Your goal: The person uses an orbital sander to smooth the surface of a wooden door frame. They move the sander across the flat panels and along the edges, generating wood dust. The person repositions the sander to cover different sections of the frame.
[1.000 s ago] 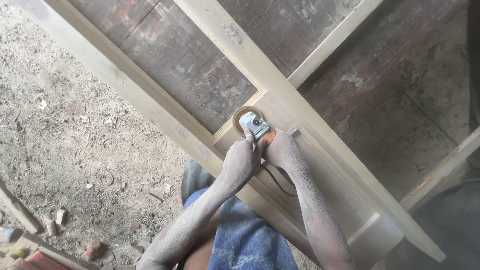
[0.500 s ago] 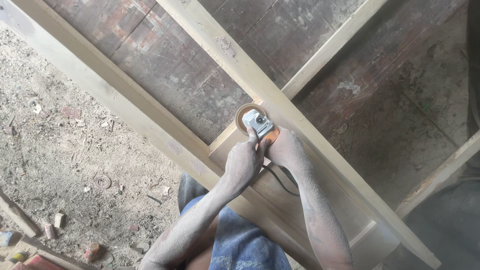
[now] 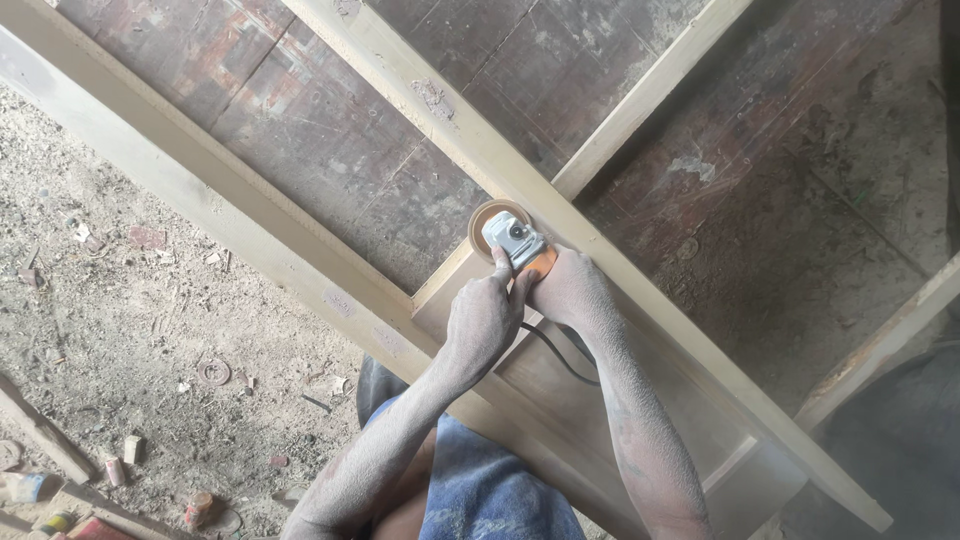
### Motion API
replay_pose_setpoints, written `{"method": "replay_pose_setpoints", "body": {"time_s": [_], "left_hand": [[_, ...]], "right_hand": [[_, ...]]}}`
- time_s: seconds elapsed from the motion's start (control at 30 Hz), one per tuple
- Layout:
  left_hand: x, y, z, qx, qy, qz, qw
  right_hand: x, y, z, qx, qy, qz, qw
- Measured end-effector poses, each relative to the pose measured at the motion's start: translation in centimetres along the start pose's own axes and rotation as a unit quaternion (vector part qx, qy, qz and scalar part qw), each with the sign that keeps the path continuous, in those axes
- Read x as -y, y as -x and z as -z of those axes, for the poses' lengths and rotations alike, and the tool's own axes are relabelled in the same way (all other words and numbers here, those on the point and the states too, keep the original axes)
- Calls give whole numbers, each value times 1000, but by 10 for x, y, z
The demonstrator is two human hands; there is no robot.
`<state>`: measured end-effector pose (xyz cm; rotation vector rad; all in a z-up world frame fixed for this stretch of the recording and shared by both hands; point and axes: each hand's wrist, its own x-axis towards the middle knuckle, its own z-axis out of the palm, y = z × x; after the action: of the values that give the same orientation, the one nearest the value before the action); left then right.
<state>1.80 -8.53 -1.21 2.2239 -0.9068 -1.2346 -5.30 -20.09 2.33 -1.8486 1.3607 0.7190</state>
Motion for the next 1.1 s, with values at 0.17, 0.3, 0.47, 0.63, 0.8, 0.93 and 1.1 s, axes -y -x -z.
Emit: {"method": "replay_pose_setpoints", "body": {"time_s": [0.17,0.3,0.47,0.63,0.8,0.93,1.1], "left_hand": [[-1,0,-5,5,-13,2,1000],[-1,-2,-11,4,-24,-6,1000],[0,0,-17,3,-25,-14,1000],[-6,4,-21,22,-11,-12,1000],[-9,12,-30,16,-17,-28,999],[-6,14,-39,-2,-31,-51,998],[-12,16,-45,52,-47,-20,997]], "right_hand": [[-2,2,2,15,4,-27,1000],[-4,7,5,20,2,-39,999],[-12,9,3,14,17,-37,999],[-17,14,2,21,-4,-45,999],[-24,24,5,43,-31,-88,995],[-35,22,1,16,-12,-51,999],[-46,23,-2,5,-3,-37,999]]}}
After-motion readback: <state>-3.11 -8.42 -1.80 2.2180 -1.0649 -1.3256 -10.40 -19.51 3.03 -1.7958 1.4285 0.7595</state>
